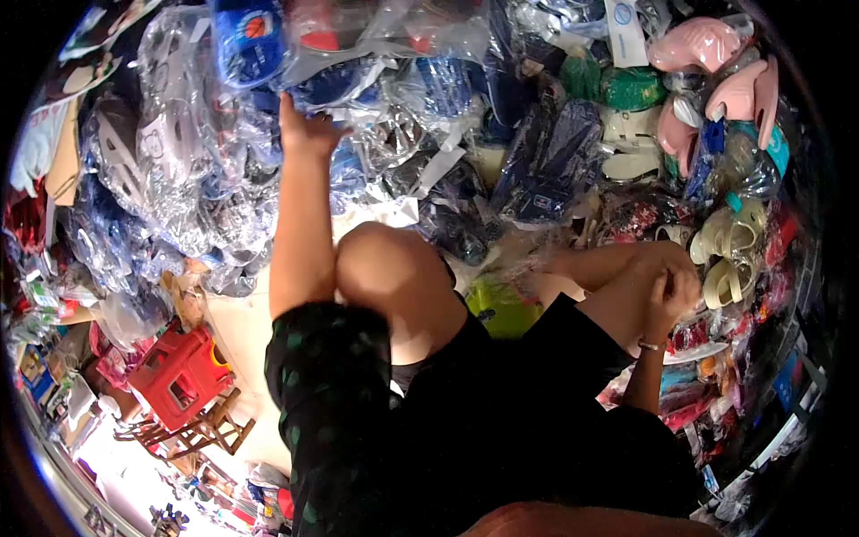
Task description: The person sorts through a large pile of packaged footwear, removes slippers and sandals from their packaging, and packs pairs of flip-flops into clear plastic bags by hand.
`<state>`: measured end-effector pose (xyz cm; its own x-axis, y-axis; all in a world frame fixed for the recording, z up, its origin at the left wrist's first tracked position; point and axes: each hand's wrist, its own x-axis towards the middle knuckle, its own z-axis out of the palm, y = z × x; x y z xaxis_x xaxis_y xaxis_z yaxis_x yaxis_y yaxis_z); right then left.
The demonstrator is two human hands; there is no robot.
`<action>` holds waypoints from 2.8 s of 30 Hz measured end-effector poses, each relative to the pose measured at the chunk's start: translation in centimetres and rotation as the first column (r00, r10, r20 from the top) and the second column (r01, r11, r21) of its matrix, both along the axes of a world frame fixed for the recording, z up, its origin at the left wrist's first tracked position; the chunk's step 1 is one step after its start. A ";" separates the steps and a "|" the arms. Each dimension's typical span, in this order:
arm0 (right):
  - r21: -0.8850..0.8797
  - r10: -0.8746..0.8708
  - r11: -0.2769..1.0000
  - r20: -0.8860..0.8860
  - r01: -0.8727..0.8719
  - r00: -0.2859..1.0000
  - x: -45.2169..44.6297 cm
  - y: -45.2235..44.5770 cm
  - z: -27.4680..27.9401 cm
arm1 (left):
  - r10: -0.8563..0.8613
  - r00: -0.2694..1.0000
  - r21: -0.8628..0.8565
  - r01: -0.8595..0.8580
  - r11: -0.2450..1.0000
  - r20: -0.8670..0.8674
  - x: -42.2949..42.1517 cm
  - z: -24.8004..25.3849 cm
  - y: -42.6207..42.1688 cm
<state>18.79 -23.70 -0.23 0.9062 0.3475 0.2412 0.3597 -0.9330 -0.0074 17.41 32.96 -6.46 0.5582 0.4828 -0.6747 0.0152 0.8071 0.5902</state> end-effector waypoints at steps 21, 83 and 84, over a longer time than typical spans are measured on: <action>0.134 -0.300 0.362 -0.920 0.923 0.252 6.0 9.4 -30.4 | -0.236 0.966 0.380 0.180 0.907 0.106 -5.2 5.0 -7.9; 0.278 0.679 -0.500 -0.461 0.820 0.571 8.9 8.8 1.8 | -0.274 0.910 0.766 -0.069 0.639 0.310 9.5 15.2 10.7; 0.281 0.692 -0.498 -0.441 0.820 0.571 8.8 8.9 1.6 | -0.287 0.892 0.737 -0.073 0.672 0.350 10.8 14.9 10.4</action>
